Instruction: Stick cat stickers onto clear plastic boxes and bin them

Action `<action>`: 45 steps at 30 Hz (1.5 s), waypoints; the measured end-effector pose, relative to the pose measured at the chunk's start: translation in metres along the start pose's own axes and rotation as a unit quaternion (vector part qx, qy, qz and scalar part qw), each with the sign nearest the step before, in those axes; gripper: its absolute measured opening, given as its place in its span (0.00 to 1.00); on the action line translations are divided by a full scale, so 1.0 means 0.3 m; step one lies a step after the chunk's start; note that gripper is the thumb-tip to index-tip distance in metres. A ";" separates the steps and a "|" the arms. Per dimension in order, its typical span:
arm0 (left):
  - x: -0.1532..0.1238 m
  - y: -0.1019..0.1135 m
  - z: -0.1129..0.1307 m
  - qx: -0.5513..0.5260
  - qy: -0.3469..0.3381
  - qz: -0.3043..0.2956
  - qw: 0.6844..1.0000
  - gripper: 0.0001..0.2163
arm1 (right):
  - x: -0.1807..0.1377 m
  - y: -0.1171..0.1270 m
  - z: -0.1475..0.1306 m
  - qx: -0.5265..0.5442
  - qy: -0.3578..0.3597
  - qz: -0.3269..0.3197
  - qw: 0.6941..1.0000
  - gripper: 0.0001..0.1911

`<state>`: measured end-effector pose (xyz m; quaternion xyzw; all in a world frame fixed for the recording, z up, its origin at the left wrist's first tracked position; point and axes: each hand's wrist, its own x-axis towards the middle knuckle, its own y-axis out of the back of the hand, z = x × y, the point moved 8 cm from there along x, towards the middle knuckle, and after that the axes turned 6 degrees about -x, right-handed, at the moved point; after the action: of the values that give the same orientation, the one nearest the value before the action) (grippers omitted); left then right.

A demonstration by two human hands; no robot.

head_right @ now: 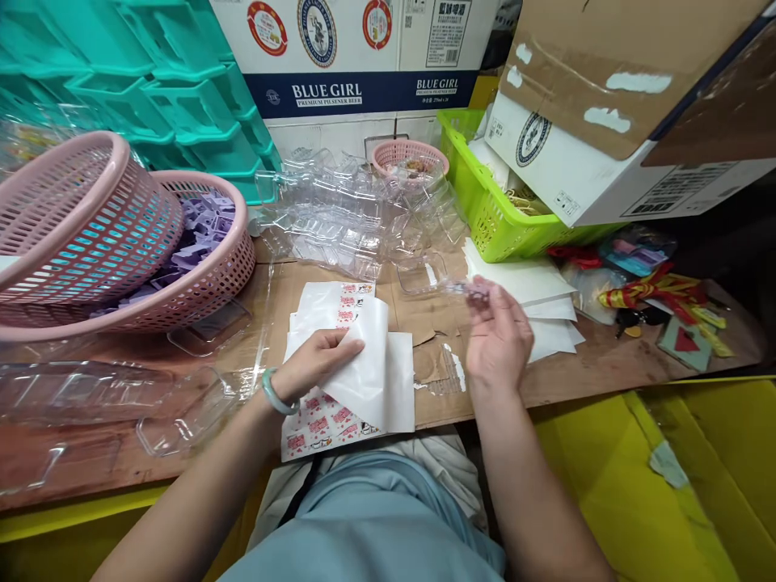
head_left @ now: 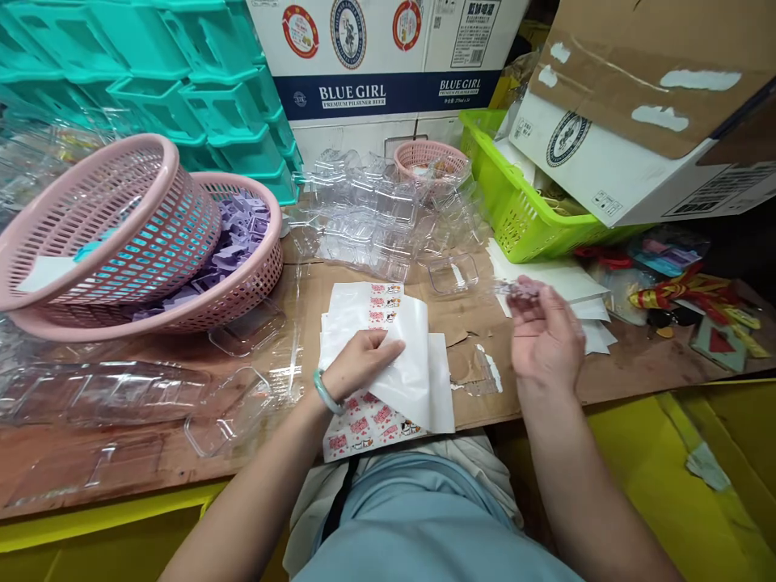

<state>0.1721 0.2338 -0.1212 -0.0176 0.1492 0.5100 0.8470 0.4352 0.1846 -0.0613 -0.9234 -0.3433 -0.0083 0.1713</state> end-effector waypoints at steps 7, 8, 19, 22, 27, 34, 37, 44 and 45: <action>-0.091 -0.007 0.187 -0.054 -0.177 0.133 0.974 0.12 | -0.245 -0.172 -0.182 -0.401 0.487 -0.116 0.767 0.13; -0.086 -0.065 0.169 -0.133 -0.142 0.066 0.979 0.14 | -0.297 -0.211 -0.150 -0.423 0.507 -0.160 0.733 0.15; -0.023 -0.073 0.071 -0.249 -0.037 -0.005 0.968 0.11 | -0.205 -0.172 0.118 -0.238 0.010 -0.327 0.915 0.33; 0.011 -0.130 0.114 -0.173 -0.064 -0.090 0.979 0.12 | -0.163 -0.181 0.180 -0.160 -0.154 -0.396 0.891 0.19; 0.198 -0.119 0.106 -0.059 -0.073 0.078 0.993 0.23 | 0.047 -0.087 0.113 -0.095 -0.088 -0.189 0.973 0.10; 0.424 -0.183 0.142 -0.004 -0.117 0.153 0.981 0.26 | 0.233 -0.070 0.217 -0.050 -0.075 -0.079 0.993 0.27; 0.394 -0.213 0.156 -0.052 -0.115 0.120 0.985 0.23 | 0.210 -0.108 0.262 -0.090 -0.060 -0.114 0.988 0.36; 0.143 -0.148 0.104 -0.336 -0.034 0.045 0.940 0.19 | -0.060 -0.129 0.137 -0.100 0.036 -0.207 0.973 0.21; 0.107 -0.121 0.087 -0.319 -0.045 0.047 0.946 0.20 | -0.095 -0.125 0.127 -0.093 0.017 -0.222 0.970 0.20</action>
<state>0.2237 0.2487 -0.1095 -0.2565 -0.0588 0.5702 0.7782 0.3857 0.2055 -0.0892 -0.8357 -0.5344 -0.0939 0.0847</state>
